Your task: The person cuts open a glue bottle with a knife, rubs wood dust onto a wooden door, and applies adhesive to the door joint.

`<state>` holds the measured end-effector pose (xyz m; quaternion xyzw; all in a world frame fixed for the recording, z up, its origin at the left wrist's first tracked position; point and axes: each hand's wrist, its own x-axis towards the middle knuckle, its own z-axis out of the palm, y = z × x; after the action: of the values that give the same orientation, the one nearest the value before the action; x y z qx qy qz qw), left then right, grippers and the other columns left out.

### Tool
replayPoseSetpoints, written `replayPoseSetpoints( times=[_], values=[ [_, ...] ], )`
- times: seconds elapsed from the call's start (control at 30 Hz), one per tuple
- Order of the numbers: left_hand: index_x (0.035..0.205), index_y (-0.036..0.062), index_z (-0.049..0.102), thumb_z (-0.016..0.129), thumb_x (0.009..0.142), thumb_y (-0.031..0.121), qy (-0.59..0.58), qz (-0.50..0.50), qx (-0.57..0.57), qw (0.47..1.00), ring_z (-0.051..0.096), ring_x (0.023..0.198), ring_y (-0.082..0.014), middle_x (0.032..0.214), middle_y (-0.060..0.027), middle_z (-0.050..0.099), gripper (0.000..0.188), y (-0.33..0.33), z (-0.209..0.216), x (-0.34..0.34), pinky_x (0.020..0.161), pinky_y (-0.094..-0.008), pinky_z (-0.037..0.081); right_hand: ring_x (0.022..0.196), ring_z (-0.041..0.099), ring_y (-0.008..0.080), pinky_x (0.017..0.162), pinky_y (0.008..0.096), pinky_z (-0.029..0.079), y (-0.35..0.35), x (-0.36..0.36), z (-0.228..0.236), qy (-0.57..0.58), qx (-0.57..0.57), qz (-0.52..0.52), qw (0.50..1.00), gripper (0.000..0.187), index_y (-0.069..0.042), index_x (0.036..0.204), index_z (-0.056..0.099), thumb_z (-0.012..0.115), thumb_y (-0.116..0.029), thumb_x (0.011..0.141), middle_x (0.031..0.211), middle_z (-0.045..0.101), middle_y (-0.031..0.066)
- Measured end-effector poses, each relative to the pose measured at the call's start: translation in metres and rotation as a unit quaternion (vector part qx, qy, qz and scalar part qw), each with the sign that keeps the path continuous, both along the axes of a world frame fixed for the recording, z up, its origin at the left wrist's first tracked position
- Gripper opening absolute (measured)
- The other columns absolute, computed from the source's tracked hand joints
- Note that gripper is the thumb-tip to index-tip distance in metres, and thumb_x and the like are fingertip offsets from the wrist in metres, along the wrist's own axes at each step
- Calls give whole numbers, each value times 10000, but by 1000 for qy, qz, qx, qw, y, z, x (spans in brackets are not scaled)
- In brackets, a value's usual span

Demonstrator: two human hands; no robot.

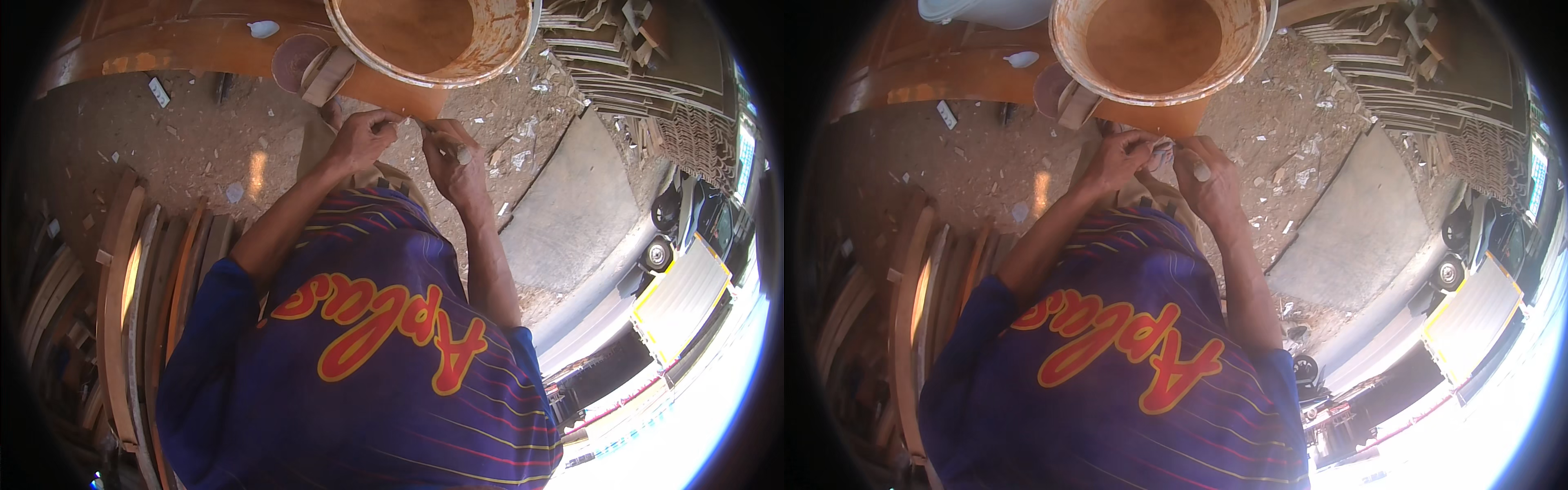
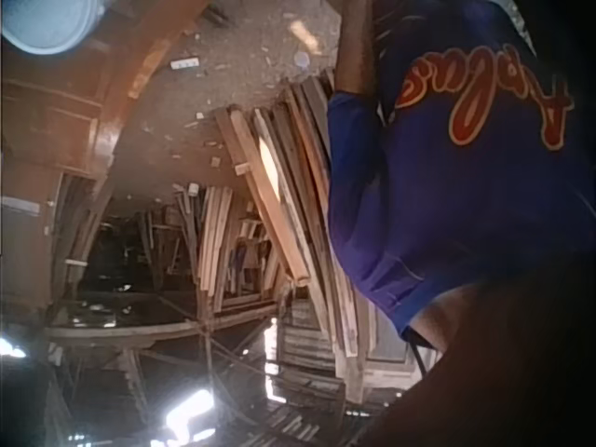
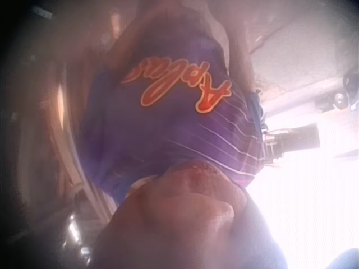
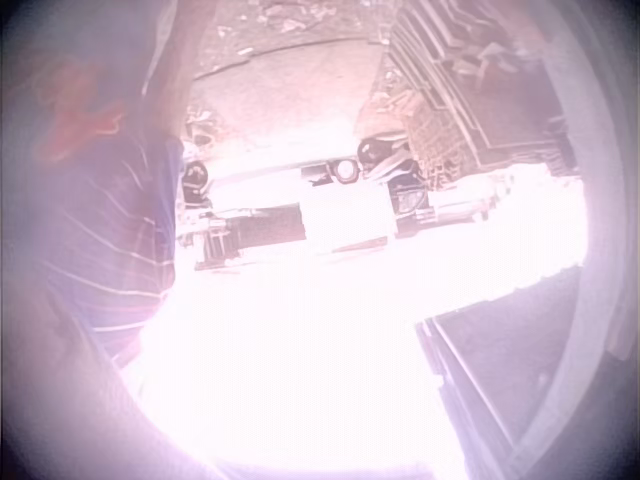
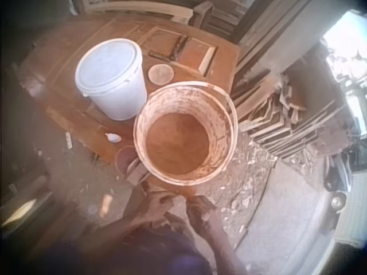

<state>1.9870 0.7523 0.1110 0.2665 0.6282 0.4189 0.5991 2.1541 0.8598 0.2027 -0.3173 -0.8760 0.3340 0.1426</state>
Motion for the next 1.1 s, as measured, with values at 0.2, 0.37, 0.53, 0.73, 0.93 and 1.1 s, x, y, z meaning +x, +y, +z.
replayPoseSetpoints(
  times=[0.2,0.37,0.53,0.73,0.93,1.1],
  values=[
    [1231,-40,719,594,957,182,42,2,11,999,588,673,-96,810,-76,689,374,2,4,-1,649,-294,495,870,691,383,702,460,562,-2,5,-8,-2,-58,-32,998,172,-59,1070,680,673,-35,900,1037,702,146],
    [1229,-36,723,600,955,190,57,1,15,998,595,678,-99,825,-84,700,375,2,5,-1,658,-294,501,866,691,382,705,453,563,1,6,-8,-1,-29,-1,1000,150,-51,1058,678,666,-30,910,1033,703,143],
    [1226,-30,726,600,959,197,46,2,-2,999,603,685,-99,835,-88,709,372,2,6,0,664,-293,505,861,693,378,702,449,563,2,4,-4,15,-19,12,1000,152,-45,1065,681,667,-30,914,1018,704,147],
    [1232,-16,728,598,961,191,46,6,3,999,615,703,-93,845,-82,719,365,2,1,1,668,-292,513,877,699,387,739,450,563,2,6,-7,-2,-59,-12,998,209,-48,1109,690,675,-20,902,1017,707,160],
    [1247,-11,723,591,969,181,25,-3,-21,999,616,709,-92,856,-76,723,362,1,2,0,663,-287,511,900,695,386,753,437,567,2,-2,10,-35,-58,11,998,327,-84,1141,676,739,-25,826,1034,701,143],
    [1250,-7,723,588,969,177,7,1,-26,1000,612,719,-88,836,-67,709,362,3,7,-1,671,-285,510,895,685,392,736,457,561,1,-9,13,-78,-61,-12,995,265,-103,1102,675,737,-62,848,980,676,137]
  ],
)
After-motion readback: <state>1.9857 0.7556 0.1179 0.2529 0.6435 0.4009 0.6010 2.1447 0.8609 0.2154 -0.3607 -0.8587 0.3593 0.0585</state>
